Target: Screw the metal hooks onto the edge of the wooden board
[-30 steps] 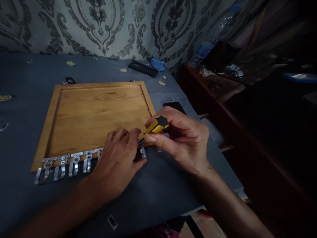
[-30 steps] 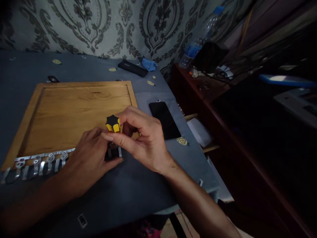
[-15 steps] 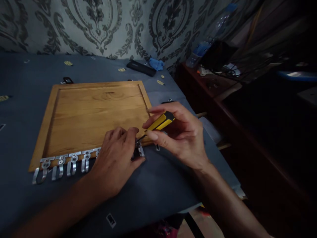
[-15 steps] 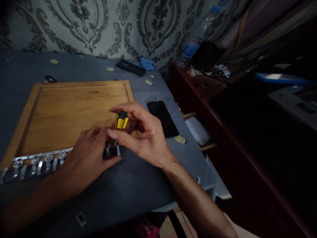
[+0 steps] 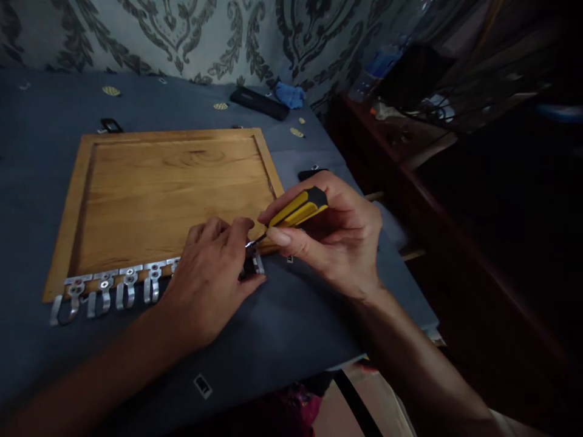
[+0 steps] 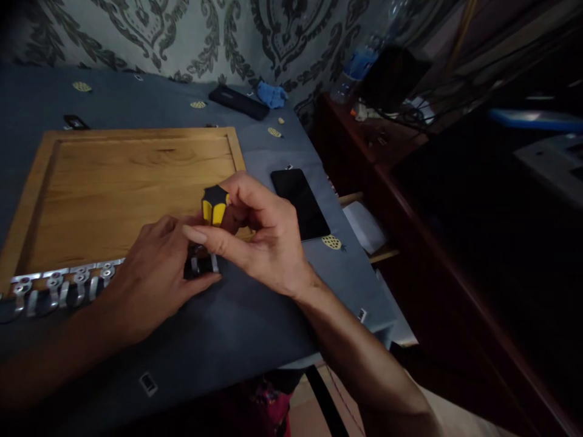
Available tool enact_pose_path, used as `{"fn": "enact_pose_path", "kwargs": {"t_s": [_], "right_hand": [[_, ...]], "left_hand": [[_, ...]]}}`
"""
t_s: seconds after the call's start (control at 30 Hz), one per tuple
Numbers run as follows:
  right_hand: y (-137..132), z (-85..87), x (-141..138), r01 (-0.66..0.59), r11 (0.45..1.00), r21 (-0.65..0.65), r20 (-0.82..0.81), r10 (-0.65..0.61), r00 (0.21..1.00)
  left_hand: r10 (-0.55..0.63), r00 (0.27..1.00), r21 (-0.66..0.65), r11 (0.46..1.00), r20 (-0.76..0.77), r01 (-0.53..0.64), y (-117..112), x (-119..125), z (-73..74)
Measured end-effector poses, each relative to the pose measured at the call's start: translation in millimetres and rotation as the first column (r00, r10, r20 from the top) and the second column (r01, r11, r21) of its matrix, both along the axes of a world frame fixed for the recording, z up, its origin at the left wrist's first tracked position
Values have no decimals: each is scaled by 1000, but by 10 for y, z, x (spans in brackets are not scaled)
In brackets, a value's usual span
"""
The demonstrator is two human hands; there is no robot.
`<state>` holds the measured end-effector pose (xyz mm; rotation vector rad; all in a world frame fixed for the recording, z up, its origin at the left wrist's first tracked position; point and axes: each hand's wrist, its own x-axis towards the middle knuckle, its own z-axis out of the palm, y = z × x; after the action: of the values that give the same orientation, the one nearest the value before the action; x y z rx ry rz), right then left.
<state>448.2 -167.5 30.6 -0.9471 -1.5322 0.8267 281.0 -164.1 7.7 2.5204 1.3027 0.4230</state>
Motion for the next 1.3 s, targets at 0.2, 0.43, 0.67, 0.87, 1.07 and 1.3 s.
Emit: {"fn": "enact_pose_path", "kwargs": {"t_s": [0.2, 0.43, 0.67, 0.87, 1.07, 1.3], "right_hand": [[17, 9, 47, 8, 998, -58, 6, -8, 1000], [-6, 9, 43, 20, 997, -74, -20, -21, 1000], [13, 12, 39, 36, 999, -13, 13, -35, 999], [26, -28, -16, 118, 993, -6, -62, -118, 991], [18, 47, 69, -36, 995, -96, -32, 33, 999], [20, 23, 44, 45, 999, 19, -42, -44, 998]], "left_hand": [[-9, 1000, 6, 1000, 12, 9, 7, -4, -2], [-5, 1000, -20, 1000, 4, 5, 6, 0, 2], [6, 1000, -23, 1000, 29, -5, -5, -4, 6], [-10, 1000, 3, 1000, 24, 9, -7, -6, -5], [-5, 1000, -16, 1000, 17, 5, -8, 1, 25], [-19, 1000, -3, 1000, 14, 19, -1, -8, 1]]}}
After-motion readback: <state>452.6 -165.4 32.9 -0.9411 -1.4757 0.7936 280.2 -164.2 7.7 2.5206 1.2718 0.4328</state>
